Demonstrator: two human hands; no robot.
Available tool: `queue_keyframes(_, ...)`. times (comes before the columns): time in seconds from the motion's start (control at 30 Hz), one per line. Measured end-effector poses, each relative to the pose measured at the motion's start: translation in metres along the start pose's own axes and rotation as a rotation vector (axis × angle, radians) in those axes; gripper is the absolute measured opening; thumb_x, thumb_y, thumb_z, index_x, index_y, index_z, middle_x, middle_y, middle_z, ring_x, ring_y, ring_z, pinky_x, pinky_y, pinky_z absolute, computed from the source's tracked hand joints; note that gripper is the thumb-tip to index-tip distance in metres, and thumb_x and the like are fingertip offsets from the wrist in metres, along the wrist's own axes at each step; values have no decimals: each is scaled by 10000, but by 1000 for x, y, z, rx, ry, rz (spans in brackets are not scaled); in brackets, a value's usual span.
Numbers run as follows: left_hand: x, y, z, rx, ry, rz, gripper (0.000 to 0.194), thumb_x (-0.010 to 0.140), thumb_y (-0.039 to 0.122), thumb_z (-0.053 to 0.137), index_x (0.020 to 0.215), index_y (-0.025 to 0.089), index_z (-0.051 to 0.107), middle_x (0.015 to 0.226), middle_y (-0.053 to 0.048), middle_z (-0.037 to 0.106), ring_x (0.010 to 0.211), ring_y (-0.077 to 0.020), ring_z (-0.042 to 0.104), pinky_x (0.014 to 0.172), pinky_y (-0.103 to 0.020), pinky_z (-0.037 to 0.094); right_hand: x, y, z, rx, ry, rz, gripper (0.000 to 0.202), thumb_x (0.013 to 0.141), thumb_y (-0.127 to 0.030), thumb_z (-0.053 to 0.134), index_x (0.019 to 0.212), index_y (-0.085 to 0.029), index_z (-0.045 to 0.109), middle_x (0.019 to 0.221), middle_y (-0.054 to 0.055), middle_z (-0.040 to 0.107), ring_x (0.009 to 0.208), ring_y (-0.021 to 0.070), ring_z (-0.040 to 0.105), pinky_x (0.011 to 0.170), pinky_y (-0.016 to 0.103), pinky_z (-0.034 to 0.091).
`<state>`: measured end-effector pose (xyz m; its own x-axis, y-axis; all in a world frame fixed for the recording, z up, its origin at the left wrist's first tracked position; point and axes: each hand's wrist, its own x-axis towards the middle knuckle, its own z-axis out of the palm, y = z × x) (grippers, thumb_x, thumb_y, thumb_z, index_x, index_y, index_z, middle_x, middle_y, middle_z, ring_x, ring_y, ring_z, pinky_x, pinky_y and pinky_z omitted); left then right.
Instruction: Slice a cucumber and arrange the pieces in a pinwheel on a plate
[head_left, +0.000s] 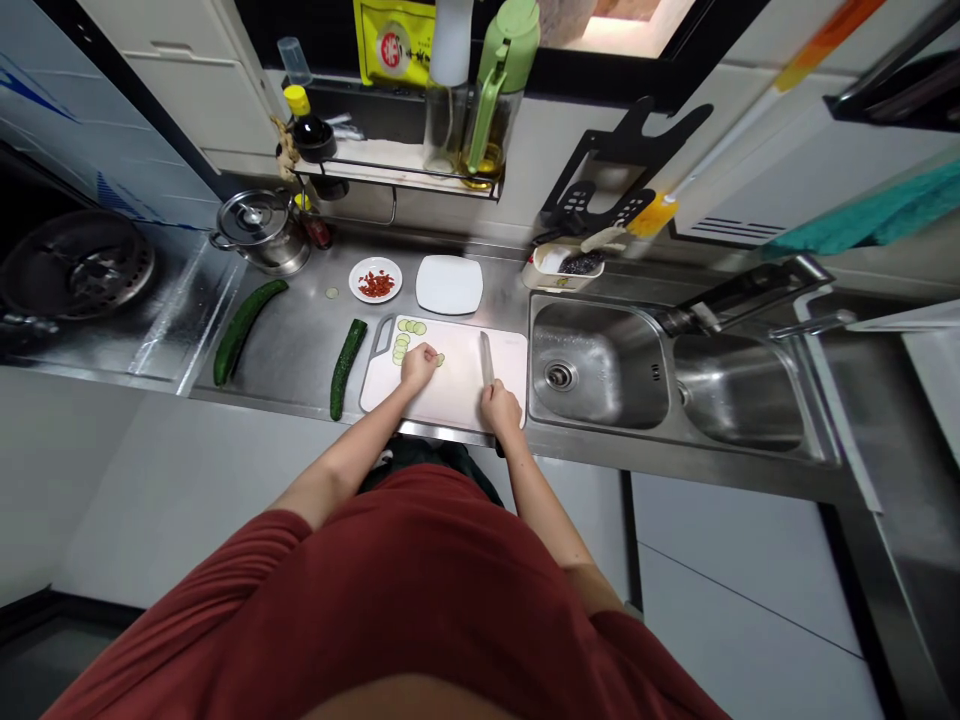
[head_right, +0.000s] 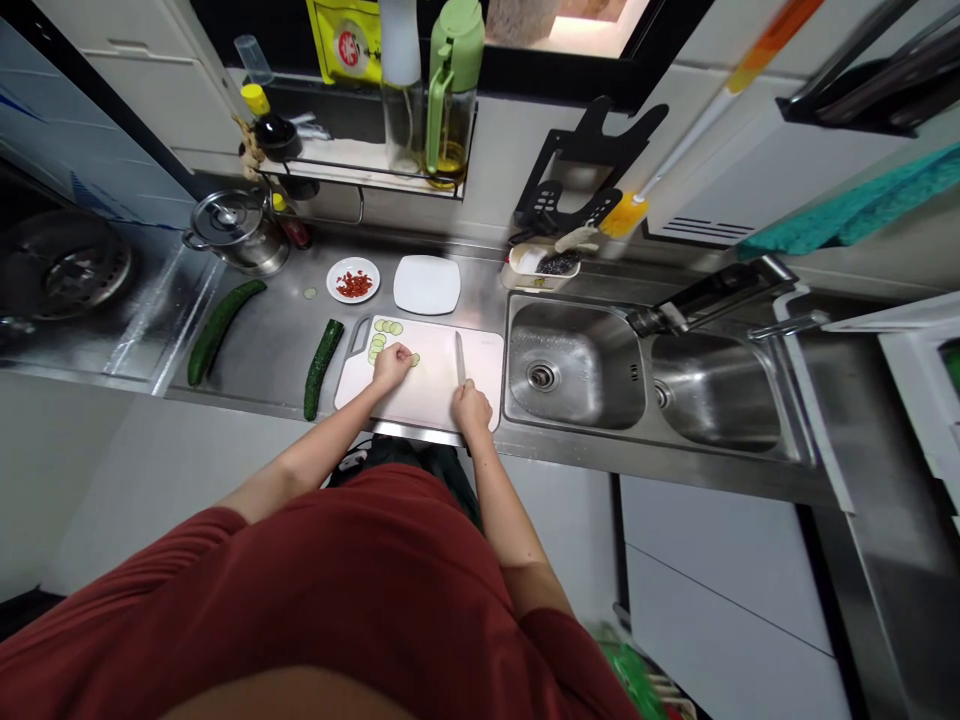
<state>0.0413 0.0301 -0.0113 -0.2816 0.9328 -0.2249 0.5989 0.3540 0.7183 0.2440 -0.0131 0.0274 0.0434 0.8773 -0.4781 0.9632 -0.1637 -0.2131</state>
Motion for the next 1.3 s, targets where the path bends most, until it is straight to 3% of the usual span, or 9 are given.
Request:
queue_keyframes(0.3, -18, -23, -25, -51, 50, -30, 120, 762, 281, 655, 840, 191, 647, 796, -6, 682, 724, -119, 609, 690, -217, 466, -1, 0, -1, -2, -8, -14, 391, 1008, -340, 229, 1229, -163, 499, 1027, 136, 658, 950, 234, 624, 783, 304, 418)
queue_keyframes(0.6, -13, -61, -54, 88, 165, -80, 117, 763, 242, 591, 853, 209, 659, 808, -11, 692, 738, -130, 615, 707, -220, 445, -1, -2, 1, -16, 19, -19, 365, 1003, -320, 248, 1206, -163, 508, 1012, 136, 665, 939, 246, 632, 773, 309, 420)
queue_keyframes(1.03, -17, -56, -61, 284, 145, -85, 191, 815, 224, 533, 976, 245, 634, 880, -29, 702, 813, -172, 620, 713, -245, 399, 1, 1, 3, -25, 15, -28, 378, 1007, -325, 235, 1228, -154, 489, 1020, 144, 660, 943, 239, 629, 780, 308, 417)
queue_keyframes(1.3, -15, -59, -61, 358, 133, -65, 177, 845, 260, 518, 920, 215, 672, 983, -61, 700, 855, -179, 614, 733, -253, 405, 1, 0, 3, -13, 17, -21, 366, 1005, -326, 256, 1210, -152, 505, 1009, 141, 661, 937, 235, 628, 780, 306, 416)
